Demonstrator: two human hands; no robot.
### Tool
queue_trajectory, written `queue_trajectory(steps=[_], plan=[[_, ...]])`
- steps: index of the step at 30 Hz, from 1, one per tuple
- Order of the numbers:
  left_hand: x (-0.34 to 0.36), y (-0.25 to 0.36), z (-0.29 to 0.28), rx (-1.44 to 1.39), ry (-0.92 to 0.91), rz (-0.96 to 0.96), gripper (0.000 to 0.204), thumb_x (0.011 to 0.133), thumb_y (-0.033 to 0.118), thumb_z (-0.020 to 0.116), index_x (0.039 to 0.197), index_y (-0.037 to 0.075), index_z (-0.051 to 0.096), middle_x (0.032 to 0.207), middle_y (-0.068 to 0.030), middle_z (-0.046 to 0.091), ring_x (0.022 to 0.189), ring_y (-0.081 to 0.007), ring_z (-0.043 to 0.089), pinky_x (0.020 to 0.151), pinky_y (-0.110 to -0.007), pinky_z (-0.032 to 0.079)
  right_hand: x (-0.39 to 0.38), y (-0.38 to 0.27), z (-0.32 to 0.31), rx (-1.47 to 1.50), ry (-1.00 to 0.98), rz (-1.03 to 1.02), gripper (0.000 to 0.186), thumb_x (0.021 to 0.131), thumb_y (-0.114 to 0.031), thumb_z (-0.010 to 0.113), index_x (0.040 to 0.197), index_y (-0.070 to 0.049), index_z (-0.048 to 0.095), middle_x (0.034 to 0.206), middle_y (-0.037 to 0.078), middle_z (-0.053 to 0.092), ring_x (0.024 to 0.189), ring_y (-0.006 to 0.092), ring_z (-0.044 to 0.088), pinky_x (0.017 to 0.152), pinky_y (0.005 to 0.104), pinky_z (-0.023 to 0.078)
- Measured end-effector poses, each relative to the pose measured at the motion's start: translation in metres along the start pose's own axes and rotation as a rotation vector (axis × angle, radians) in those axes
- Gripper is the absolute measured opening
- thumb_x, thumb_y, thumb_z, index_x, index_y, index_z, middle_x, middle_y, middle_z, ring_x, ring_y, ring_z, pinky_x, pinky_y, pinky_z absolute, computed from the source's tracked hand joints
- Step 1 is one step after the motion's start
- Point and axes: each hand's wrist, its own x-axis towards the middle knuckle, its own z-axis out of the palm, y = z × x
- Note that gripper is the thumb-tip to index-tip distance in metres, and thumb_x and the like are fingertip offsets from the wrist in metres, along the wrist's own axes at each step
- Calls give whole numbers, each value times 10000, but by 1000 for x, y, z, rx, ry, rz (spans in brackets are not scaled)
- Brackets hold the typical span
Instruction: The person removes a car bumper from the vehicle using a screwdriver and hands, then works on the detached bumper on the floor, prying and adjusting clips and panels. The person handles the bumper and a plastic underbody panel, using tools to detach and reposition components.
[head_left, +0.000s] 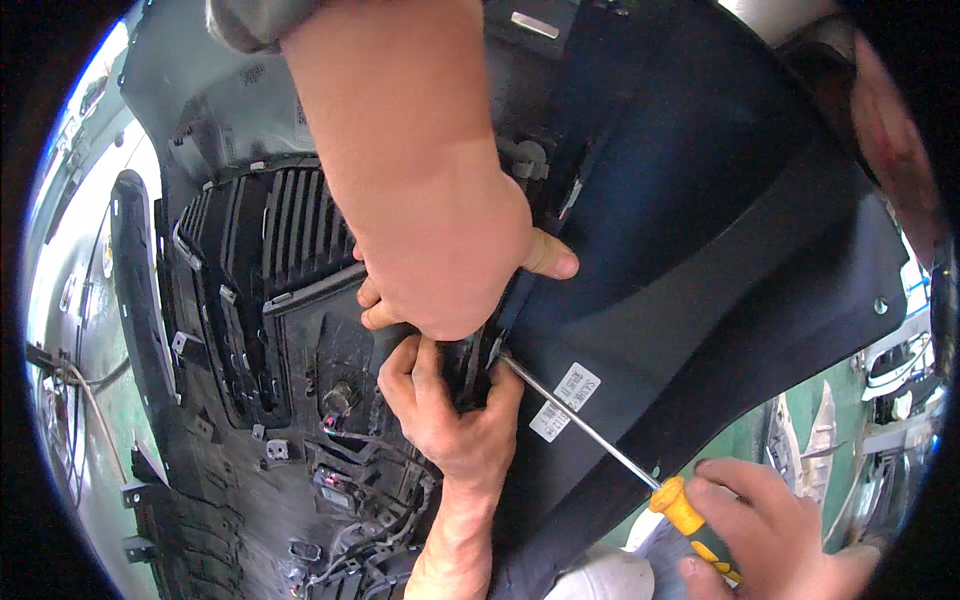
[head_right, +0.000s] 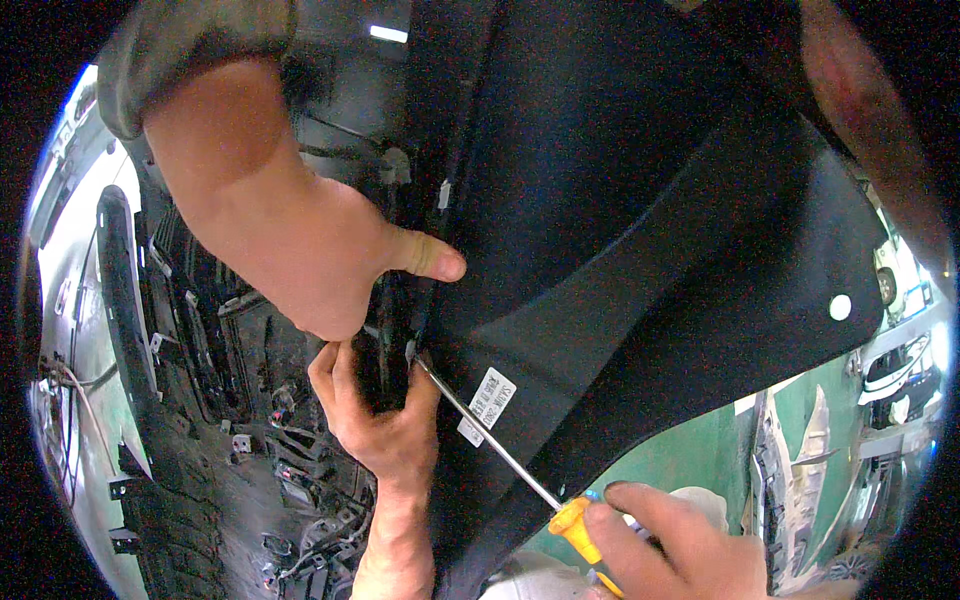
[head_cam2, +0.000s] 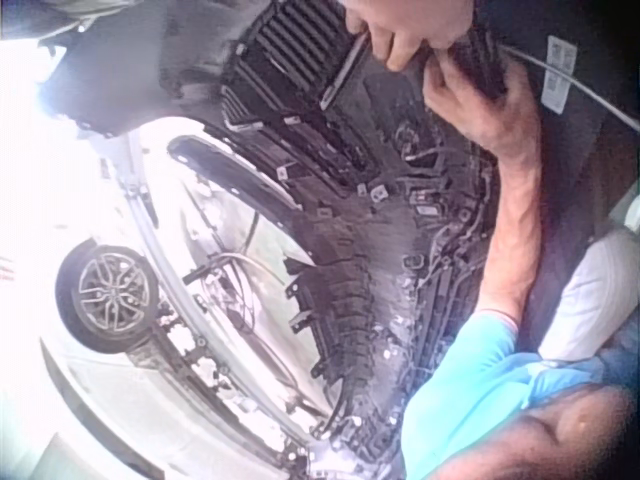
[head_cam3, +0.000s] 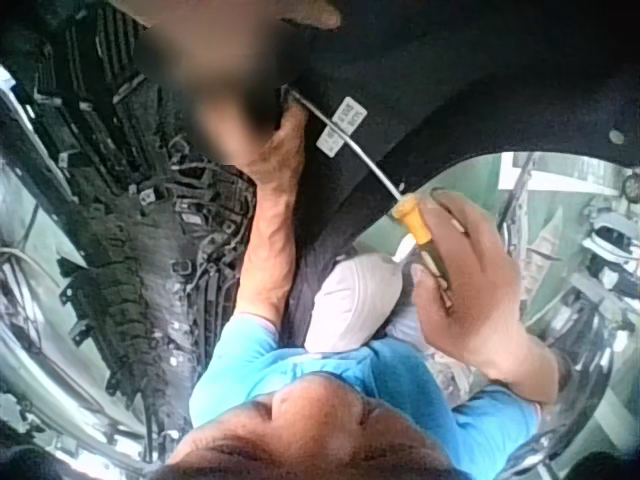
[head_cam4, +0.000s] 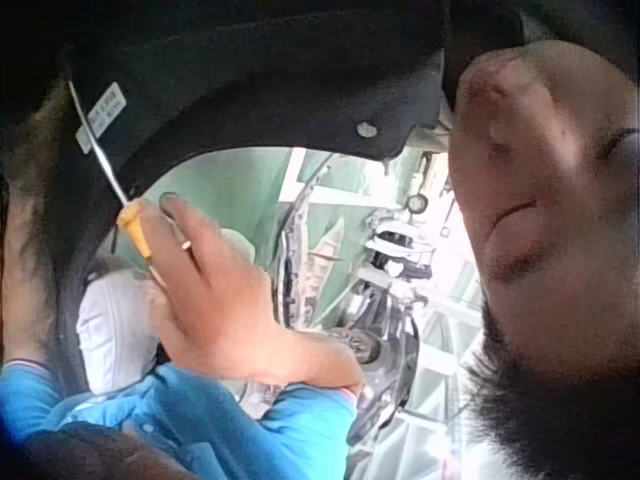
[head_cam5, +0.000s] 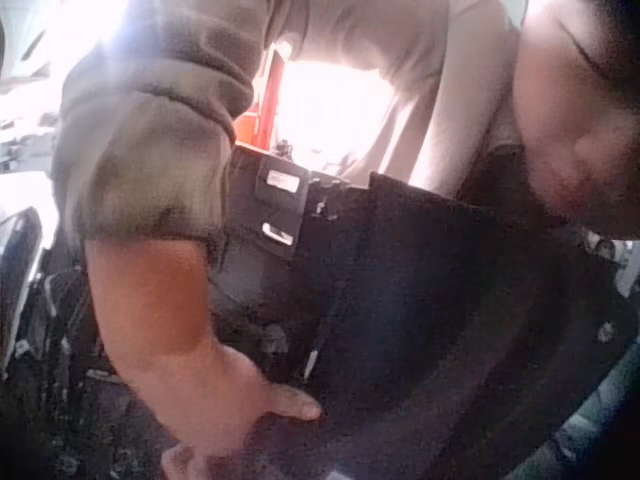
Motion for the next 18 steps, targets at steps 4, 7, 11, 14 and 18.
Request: queue_trajectory(steps=[4,7,11,14,18], plan=[[0,0,-2,15,-14,6,646,651,3,795,1268,-31,607,1132,-211,556,1030,-366,594,900,-433,495,-4,-10,4,-497,12,-155,397,857,-112,717,1253,-135,698,1190,129,682,796,270,678,635,334,559],[-1,-1,0,3,-5,12,643,659,0,795,1274,-31,610,1133,-212,557,1030,-364,594,902,-434,495,-4,-11,4,-555,-59,-158,391,865,-119,713,1255,-137,695,1140,135,691,733,266,661,584,331,542],[-4,-1,3,-39,8,-27,633,671,-10,789,1279,-32,614,1125,-212,558,1020,-361,592,896,-432,494,-3,-7,5,-310,-114,-30,394,881,-130,694,1275,-120,674,1095,154,682,802,296,664,630,361,546],[-3,-2,2,-32,13,8,633,673,-16,784,1282,-32,612,1123,-211,557,1018,-357,589,893,-425,492,-1,-2,0,49,-156,153,409,904,-92,641,1313,-98,638,1121,184,668,940,363,661,796,397,550],[-2,-1,2,-24,8,4,632,672,-8,788,1277,-36,606,1116,-213,558,1019,-366,584,896,-433,486,3,5,-2,505,-99,250,449,875,-76,640,1323,-81,627,1201,209,644,984,372,665,865,402,538]])
